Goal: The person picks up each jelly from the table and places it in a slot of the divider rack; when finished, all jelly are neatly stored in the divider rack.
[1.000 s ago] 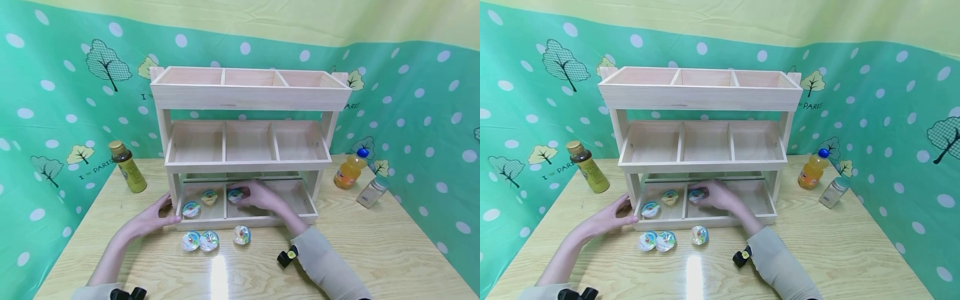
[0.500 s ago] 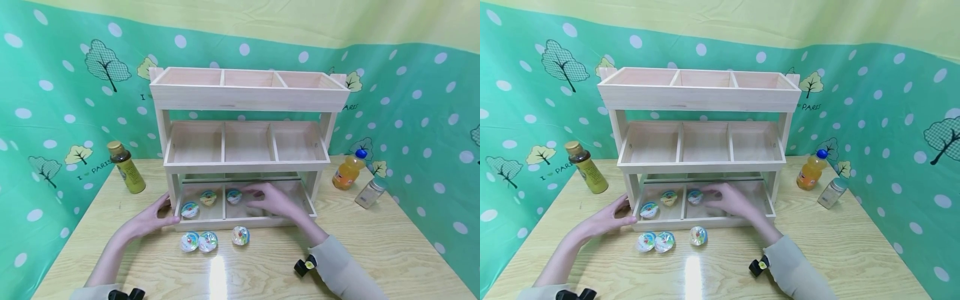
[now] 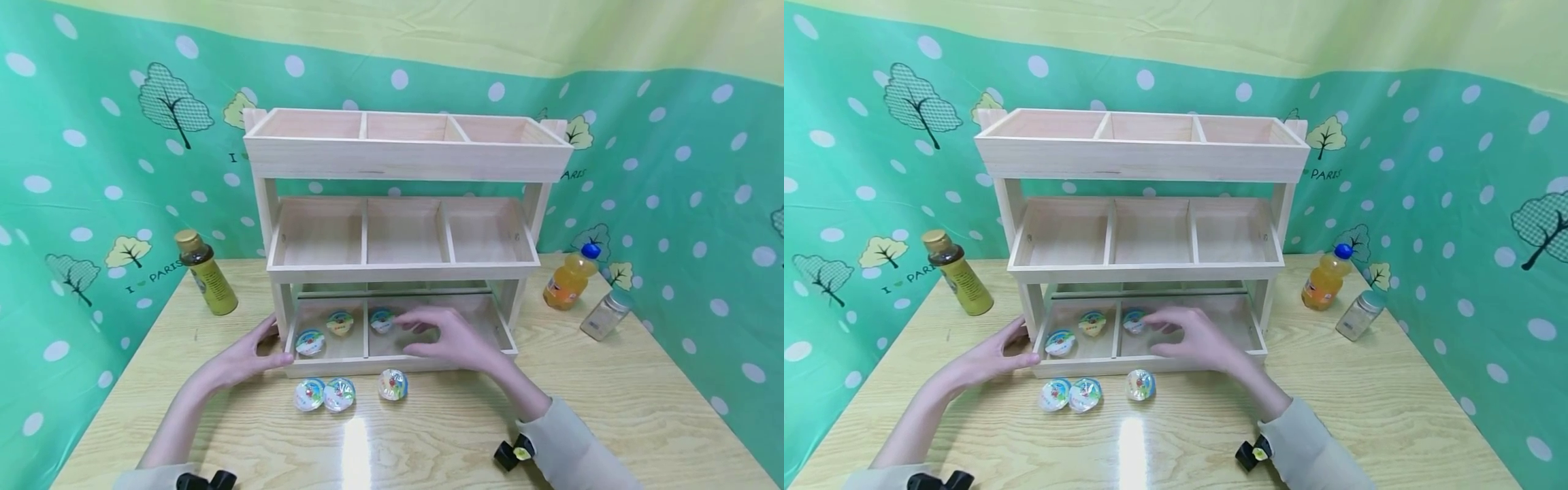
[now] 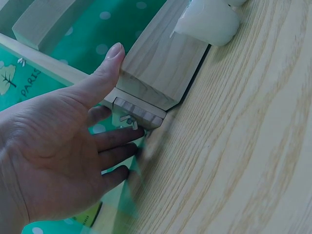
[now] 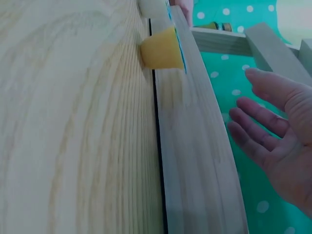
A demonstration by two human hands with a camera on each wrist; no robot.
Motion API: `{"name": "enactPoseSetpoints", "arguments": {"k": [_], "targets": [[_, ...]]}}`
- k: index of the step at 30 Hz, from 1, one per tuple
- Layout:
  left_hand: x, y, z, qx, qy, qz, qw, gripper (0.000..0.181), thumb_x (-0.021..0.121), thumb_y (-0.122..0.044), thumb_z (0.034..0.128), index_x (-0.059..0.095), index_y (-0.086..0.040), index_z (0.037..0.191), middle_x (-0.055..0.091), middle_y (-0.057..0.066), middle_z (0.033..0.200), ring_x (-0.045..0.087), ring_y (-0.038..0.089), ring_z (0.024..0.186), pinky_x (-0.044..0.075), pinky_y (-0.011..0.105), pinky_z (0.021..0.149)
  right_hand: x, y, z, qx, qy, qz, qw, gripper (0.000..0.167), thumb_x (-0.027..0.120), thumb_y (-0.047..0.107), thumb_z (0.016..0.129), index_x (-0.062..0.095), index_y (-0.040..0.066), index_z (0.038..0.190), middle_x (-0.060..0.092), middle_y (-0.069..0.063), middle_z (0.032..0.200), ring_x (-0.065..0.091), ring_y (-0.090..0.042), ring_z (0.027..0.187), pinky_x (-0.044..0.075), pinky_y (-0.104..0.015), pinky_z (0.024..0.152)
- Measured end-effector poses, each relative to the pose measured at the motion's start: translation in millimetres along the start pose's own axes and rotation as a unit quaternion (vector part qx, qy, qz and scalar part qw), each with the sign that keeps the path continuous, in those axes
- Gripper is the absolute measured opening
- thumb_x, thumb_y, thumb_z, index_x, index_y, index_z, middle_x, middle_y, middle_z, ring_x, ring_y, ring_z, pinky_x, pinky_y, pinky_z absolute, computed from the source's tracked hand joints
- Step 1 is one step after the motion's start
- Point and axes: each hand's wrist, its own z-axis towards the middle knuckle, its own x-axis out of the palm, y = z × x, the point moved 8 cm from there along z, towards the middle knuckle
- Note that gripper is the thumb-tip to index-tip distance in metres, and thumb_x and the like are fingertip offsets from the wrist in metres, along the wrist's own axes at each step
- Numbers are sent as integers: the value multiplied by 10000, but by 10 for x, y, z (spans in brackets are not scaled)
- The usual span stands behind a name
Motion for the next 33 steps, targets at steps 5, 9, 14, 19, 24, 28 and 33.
{"name": "enactPoseSetpoints", "arguments": {"k": [5, 9, 14, 19, 24, 28, 33], "targets": [[1, -16, 6, 68, 28, -47, 10000, 1064, 740, -365, 937, 22, -46, 1655, 263, 375, 1623, 268, 592, 1489, 299, 774, 1141, 100, 120, -31, -306, 369, 241, 9986, 480, 810, 201, 887, 672, 83, 1331, 747, -116, 1210, 725, -298, 1033, 619, -392, 923], [-8, -31, 3, 84, 10, -25, 10000, 1062, 740, -363, 938, 24, -43, 1654, 270, 379, 1618, 273, 594, 1485, 295, 776, 1141, 186, 224, -49, -374, 758, 384, 9957, 486, 819, 188, 873, 676, 79, 1325, 750, -128, 1197, 735, -277, 1018, 623, -360, 914], [-8, -41, -9, 71, 2, -37, 10000, 1063, 739, -367, 937, 26, -38, 1653, 265, 381, 1619, 265, 595, 1488, 284, 780, 1143, 287, 281, -75, -271, 1159, 287, 9925, 480, 815, 150, 869, 678, 76, 1323, 751, -111, 1229, 747, -223, 1050, 612, -285, 941], [-7, -41, -13, 40, 1, -29, 10000, 1059, 735, -372, 940, 28, -36, 1653, 267, 379, 1619, 264, 594, 1488, 276, 788, 1140, 368, 326, -93, -278, 1418, -149, 9894, 486, 824, 152, 859, 687, 86, 1321, 750, -65, 1270, 745, -167, 1099, 587, -233, 972], [-11, -52, -14, 112, -9, -44, 9999, 1049, 733, -358, 943, 34, -26, 1651, 276, 381, 1614, 272, 595, 1485, 282, 784, 1140, 405, 356, -101, -307, 1557, -820, 9839, 469, 828, 213, 862, 709, 138, 1309, 744, 18, 1293, 704, -115, 1191, 549, -248, 1051], [-8, -47, -16, 123, -9, -48, 9999, 1048, 734, -355, 942, 35, -25, 1650, 286, 383, 1609, 279, 595, 1481, 288, 783, 1138, 420, 374, -115, -293, 1651, -1264, 9777, 478, 825, 240, 864, 706, 178, 1323, 717, 81, 1331, 649, -102, 1286, 510, -304, 1126], [-2, -44, -19, 123, 3, -92, 9999, 1048, 734, -352, 942, 33, -24, 1650, 289, 383, 1607, 279, 596, 1480, 286, 784, 1138, 443, 401, -135, -266, 1777, -1494, 9723, 503, 832, 241, 861, 695, 180, 1341, 697, 87, 1363, 629, -115, 1321, 506, -318, 1134]]}}
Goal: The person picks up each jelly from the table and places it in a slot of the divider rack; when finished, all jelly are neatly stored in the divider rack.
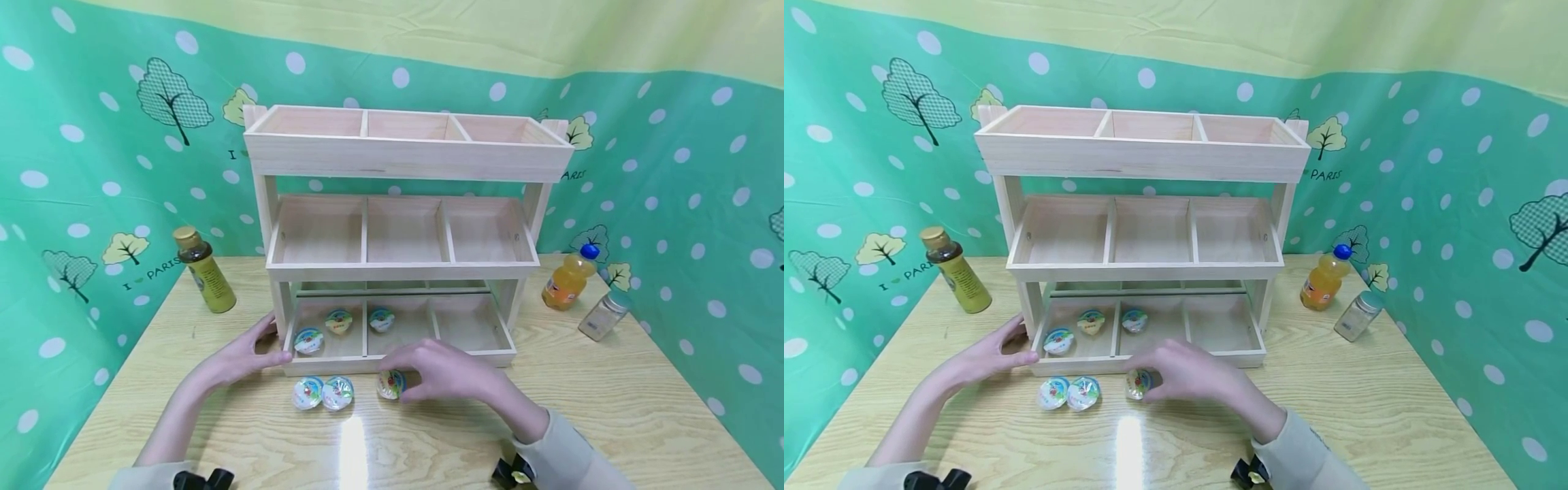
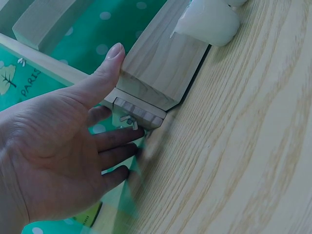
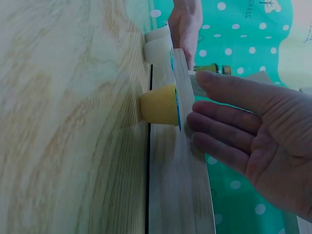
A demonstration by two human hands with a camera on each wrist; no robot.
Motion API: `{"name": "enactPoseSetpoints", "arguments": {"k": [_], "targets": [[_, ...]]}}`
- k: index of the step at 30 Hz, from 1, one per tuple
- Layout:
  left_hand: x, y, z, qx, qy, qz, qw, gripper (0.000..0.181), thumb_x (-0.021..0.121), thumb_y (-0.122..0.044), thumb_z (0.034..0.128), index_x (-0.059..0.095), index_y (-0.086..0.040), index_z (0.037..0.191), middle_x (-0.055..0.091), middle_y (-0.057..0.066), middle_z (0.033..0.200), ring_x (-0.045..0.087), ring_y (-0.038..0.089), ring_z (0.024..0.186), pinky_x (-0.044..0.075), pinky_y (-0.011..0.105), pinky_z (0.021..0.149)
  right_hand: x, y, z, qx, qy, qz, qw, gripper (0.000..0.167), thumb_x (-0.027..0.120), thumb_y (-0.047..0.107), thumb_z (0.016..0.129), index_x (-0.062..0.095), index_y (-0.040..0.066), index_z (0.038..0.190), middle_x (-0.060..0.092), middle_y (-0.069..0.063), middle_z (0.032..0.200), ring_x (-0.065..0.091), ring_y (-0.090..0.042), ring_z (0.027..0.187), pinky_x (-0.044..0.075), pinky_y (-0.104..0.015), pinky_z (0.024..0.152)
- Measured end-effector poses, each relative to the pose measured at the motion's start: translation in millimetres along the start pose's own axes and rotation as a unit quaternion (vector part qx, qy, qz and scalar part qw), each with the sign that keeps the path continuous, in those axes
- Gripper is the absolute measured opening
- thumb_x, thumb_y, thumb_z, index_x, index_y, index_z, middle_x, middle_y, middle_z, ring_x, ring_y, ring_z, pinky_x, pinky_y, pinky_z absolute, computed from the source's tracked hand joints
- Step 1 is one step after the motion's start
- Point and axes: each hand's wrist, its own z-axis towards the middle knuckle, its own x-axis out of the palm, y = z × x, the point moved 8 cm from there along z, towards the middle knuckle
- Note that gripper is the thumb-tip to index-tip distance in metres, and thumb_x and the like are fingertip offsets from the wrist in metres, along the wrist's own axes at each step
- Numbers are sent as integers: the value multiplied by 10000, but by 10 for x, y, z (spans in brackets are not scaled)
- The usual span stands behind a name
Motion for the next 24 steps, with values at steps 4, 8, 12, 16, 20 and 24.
{"name": "enactPoseSetpoints", "arguments": {"k": [4, 8, 12, 16, 20, 24], "targets": [[-2, -8, -1, -1, -5, 38, 10000, 1049, 734, -356, 942, 35, -21, 1649, 300, 383, 1602, 288, 594, 1477, 287, 784, 1137, 26, 20, -3, -85, 33, -30, 10000, 508, 834, 222, 858, 692, 166, 1342, 693, 82, 1370, 630, -107, 1317, 505, -293, 1129], [-5, -10, 0, -22, -14, 96, 10000, 1049, 733, -364, 942, 38, -22, 1650, 310, 382, 1598, 298, 592, 1474, 295, 782, 1135, 61, 22, -6, -102, 83, -46, 9999, 514, 834, 210, 853, 688, 166, 1344, 689, 77, 1376, 633, -114, 1314, 504, -289, 1127], [-2, -10, 3, -18, 2, 55, 10000, 1050, 734, -358, 942, 35, -24, 1650, 299, 384, 1602, 290, 594, 1476, 294, 781, 1136, 100, 14, -4, -84, 164, -71, 9998, 541, 835, 208, 849, 672, 161, 1363, 671, 61, 1404, 627, -131, 1326, 495, -296, 1139], [1, -7, 3, -30, 15, 5, 10000, 1054, 736, -356, 939, 32, -26, 1650, 289, 386, 1605, 283, 596, 1479, 297, 777, 1139, 121, 9, 2, -102, 200, -107, 9997, 548, 826, 186, 852, 662, 146, 1374, 656, 44, 1428, 617, -144, 1341, 484, -304, 1152], [1, -9, -1, -53, 16, -3, 10000, 1057, 737, -360, 938, 32, -22, 1649, 284, 388, 1606, 278, 597, 1480, 298, 775, 1140, 131, 16, 9, -153, 209, -232, 9994, 531, 819, 169, 852, 672, 145, 1362, 663, 42, 1419, 624, -144, 1333, 486, -305, 1152], [-1, -13, -4, -54, 14, -45, 10000, 1061, 739, -357, 937, 29, -18, 1648, 277, 391, 1607, 271, 601, 1481, 292, 778, 1141, 157, 15, 16, -165, 278, -316, 9990, 534, 821, 155, 837, 679, 160, 1352, 674, 48, 1405, 635, -133, 1316, 495, -299, 1141]]}}
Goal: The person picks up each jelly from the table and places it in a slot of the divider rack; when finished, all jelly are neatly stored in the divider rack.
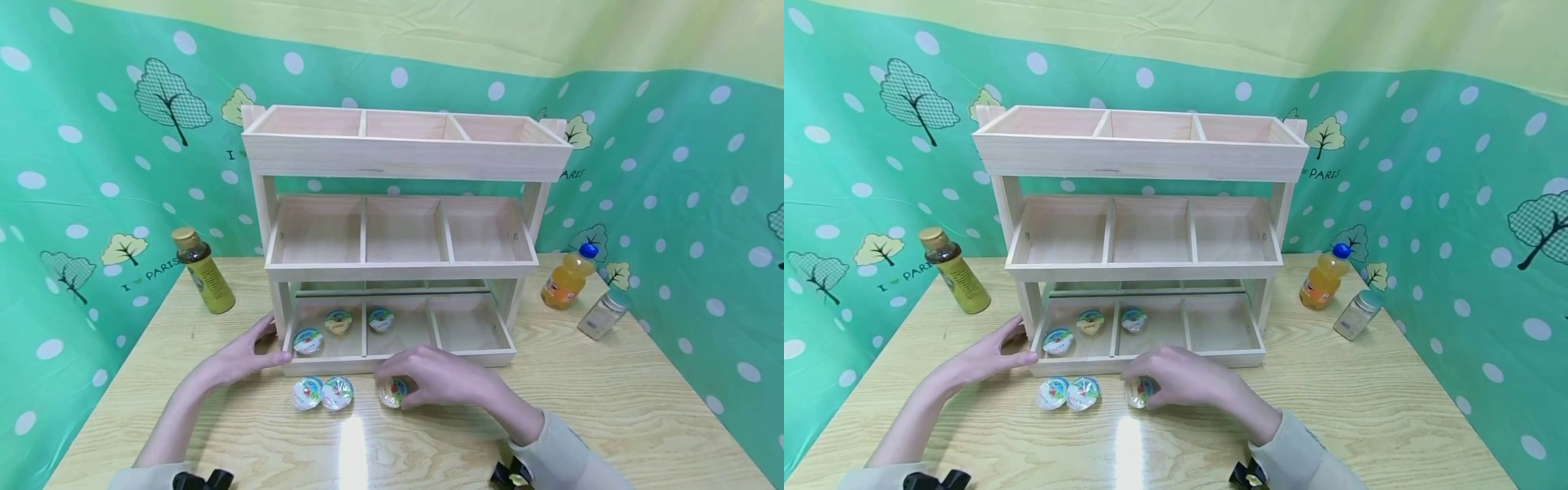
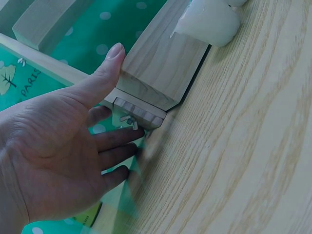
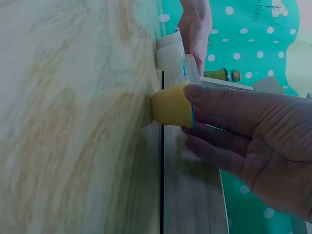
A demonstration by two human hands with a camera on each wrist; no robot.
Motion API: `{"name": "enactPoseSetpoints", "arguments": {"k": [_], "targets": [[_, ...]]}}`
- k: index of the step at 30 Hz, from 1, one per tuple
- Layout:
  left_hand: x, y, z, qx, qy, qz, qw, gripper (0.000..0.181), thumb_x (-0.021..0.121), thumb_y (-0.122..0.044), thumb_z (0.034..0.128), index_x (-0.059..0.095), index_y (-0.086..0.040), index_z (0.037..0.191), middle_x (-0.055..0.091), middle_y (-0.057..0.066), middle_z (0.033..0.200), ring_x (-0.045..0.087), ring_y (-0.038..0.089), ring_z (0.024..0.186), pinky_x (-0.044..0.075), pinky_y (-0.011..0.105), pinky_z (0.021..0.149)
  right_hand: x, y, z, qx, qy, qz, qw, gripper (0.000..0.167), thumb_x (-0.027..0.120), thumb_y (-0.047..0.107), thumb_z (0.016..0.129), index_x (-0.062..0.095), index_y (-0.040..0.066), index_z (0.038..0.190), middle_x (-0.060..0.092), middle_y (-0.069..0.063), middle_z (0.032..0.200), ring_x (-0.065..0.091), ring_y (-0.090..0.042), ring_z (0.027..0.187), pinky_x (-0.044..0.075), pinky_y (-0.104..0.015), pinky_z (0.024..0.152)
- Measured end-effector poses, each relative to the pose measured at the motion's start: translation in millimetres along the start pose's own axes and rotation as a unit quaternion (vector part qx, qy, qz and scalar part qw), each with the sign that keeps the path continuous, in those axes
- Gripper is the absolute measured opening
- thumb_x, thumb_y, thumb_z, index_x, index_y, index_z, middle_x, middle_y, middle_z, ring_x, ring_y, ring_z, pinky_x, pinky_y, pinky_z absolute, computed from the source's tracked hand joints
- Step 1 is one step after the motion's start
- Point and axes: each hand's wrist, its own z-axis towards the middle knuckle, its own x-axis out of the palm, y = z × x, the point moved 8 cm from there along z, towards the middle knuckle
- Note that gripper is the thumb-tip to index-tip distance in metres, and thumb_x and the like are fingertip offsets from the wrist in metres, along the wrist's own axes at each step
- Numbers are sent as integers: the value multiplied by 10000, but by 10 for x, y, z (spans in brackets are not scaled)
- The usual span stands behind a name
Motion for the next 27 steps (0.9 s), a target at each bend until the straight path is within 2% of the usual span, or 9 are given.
{"name": "enactPoseSetpoints", "arguments": {"k": [10, 13, 19, 23, 27], "targets": [[-6, 15, 15, 16, -46, 11, 10000, 1054, 743, -341, 937, 38, -8, 1646, 269, 391, 1612, 265, 590, 1490, 264, 756, 1169, 36, 3, 22, -114, 29, -180, 9998, 470, 833, 163, 811, 727, 175, 1269, 717, 64, 1321, 665, -75, 1229, 531, -242, 1075], [-7, 14, 16, 11, -39, 2, 10000, 1056, 745, -341, 936, 36, -10, 1646, 269, 392, 1612, 265, 590, 1491, 262, 758, 1168, 16, -5, 17, -44, -16, -158, 9999, 459, 826, 177, 819, 731, 179, 1268, 718, 66, 1305, 666, -74, 1214, 537, -241, 1063], [-10, 14, 13, 35, -38, 24, 10000, 1056, 746, -342, 935, 38, -14, 1648, 276, 387, 1611, 274, 589, 1487, 269, 762, 1161, -99, -57, -21, 281, -158, 314, 9990, 471, 810, 200, 835, 723, 184, 1297, 696, 64, 1342, 642, -115, 1272, 527, -296, 1099], [-11, 19, 14, 34, -40, 33, 10000, 1056, 747, -344, 934, 42, -13, 1647, 276, 385, 1612, 276, 589, 1486, 269, 762, 1161, -205, -91, -45, 231, -328, 794, 9960, 452, 814, 185, 842, 728, 144, 1284, 705, 54, 1306, 658, -68, 1189, 541, -234, 1042], [-7, 21, 17, 43, -27, 16, 10000, 1054, 746, -339, 935, 39, -13, 1647, 278, 388, 1609, 278, 590, 1484, 275, 763, 1159, -332, -158, -74, 143, -597, 1128, 9917, 454, 839, 186, 825, 735, 129, 1264, 718, 33, 1284, 675, -45, 1101, 566, -247, 985]]}}
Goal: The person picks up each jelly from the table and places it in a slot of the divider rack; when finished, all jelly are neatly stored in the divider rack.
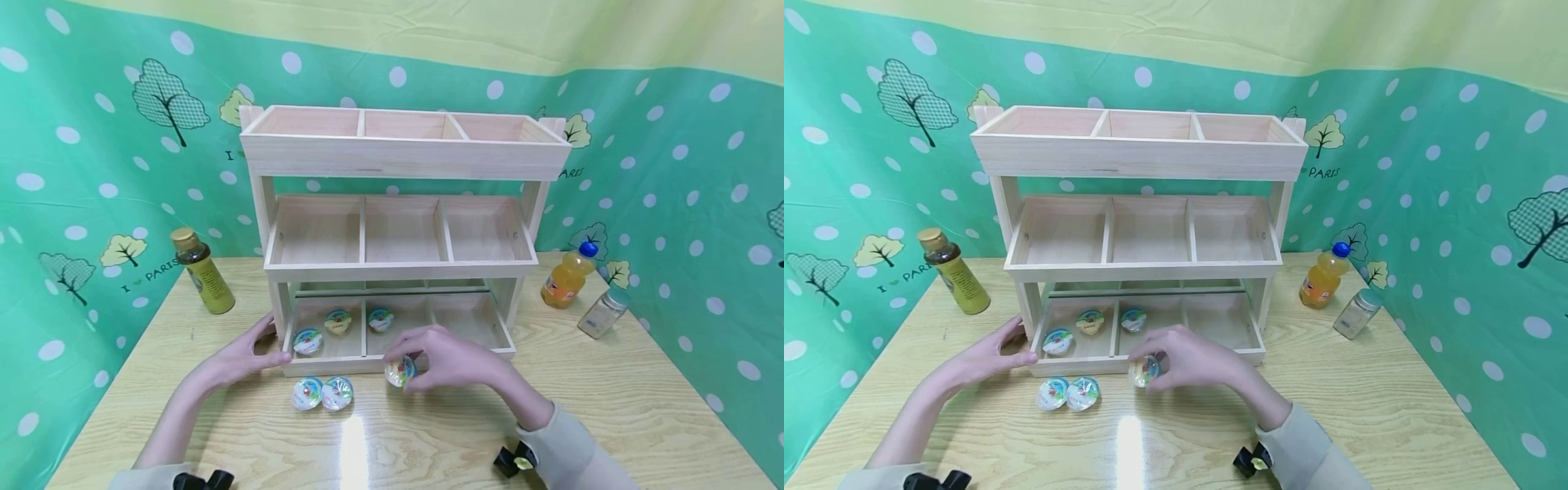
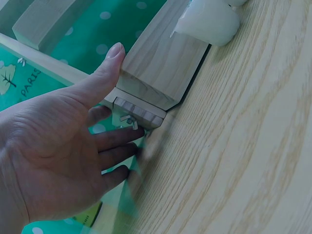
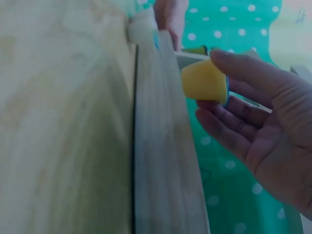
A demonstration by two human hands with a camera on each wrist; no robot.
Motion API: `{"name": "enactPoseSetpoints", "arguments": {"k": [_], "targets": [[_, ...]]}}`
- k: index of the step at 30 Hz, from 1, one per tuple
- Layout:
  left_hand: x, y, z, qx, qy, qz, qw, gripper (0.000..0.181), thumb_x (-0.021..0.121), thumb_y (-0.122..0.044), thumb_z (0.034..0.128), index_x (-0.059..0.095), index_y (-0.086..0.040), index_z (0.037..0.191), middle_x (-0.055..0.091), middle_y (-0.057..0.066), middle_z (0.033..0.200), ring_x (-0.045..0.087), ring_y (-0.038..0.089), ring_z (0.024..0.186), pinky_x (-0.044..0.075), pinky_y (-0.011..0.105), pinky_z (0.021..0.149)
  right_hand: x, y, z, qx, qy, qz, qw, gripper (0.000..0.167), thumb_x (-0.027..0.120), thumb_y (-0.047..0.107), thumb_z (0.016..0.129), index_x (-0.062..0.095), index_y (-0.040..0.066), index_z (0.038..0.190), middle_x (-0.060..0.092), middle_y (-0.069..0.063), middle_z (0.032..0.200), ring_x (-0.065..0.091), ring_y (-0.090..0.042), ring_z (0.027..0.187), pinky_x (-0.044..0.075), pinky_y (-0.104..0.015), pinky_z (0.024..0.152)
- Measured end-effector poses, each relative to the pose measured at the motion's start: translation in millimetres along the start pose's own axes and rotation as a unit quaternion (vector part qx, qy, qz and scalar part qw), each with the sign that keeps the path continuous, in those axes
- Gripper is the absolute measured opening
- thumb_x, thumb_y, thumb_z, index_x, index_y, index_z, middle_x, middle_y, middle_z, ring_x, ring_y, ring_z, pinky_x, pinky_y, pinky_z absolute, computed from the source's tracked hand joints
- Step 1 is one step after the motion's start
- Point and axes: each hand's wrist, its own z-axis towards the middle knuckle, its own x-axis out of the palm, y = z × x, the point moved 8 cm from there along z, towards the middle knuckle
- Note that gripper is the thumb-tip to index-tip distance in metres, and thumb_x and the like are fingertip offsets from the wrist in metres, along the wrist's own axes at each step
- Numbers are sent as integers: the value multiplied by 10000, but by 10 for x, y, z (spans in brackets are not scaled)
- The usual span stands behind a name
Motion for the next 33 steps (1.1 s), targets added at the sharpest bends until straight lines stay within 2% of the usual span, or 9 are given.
{"name": "enactPoseSetpoints", "arguments": {"k": [6, 11, 20, 25, 33], "targets": [[-4, 21, -4, -48, -8, 29, 10000, 1058, 743, -349, 935, 33, -25, 1650, 262, 380, 1621, 267, 592, 1488, 277, 767, 1154, -258, -98, 30, -44, -476, 288, 9984, 430, 857, 195, 815, 751, 152, 1229, 732, 39, 1226, 685, -41, 997, 628, -342, 877], [-7, 23, -12, -41, -22, 37, 10000, 1056, 742, -346, 938, 30, -28, 1651, 270, 379, 1618, 279, 592, 1483, 298, 765, 1146, -373, -243, 102, 59, -673, 270, 9974, 417, 843, 217, 836, 750, 148, 1236, 739, 34, 1219, 692, -79, 1031, 625, -391, 887], [10, 4, 6, 8, 8, 17, 10000, 1051, 741, -339, 939, 35, -29, 1652, 277, 377, 1616, 287, 585, 1484, 295, 760, 1153, -379, -529, 176, 707, -706, 302, 9945, 436, 838, 263, 831, 752, 177, 1249, 758, 4, 1242, 714, -126, 1069, 622, -399, 900], [11, 18, 15, -37, 17, -35, 10000, 1053, 743, -326, 939, 26, -28, 1651, 262, 384, 1618, 276, 590, 1485, 285, 760, 1156, -363, -598, 192, 816, -680, 167, 9942, 448, 844, 266, 831, 747, 163, 1256, 759, -15, 1251, 718, -161, 1123, 610, -409, 951], [8, 17, 8, -28, 17, -18, 10000, 1051, 740, -334, 940, 28, -32, 1652, 269, 380, 1618, 284, 589, 1482, 293, 761, 1152, -294, -679, 216, 980, -582, 18, 9935, 468, 850, 243, 829, 737, 133, 1269, 758, -41, 1246, 707, -133, 1047, 611, -362, 897]]}}
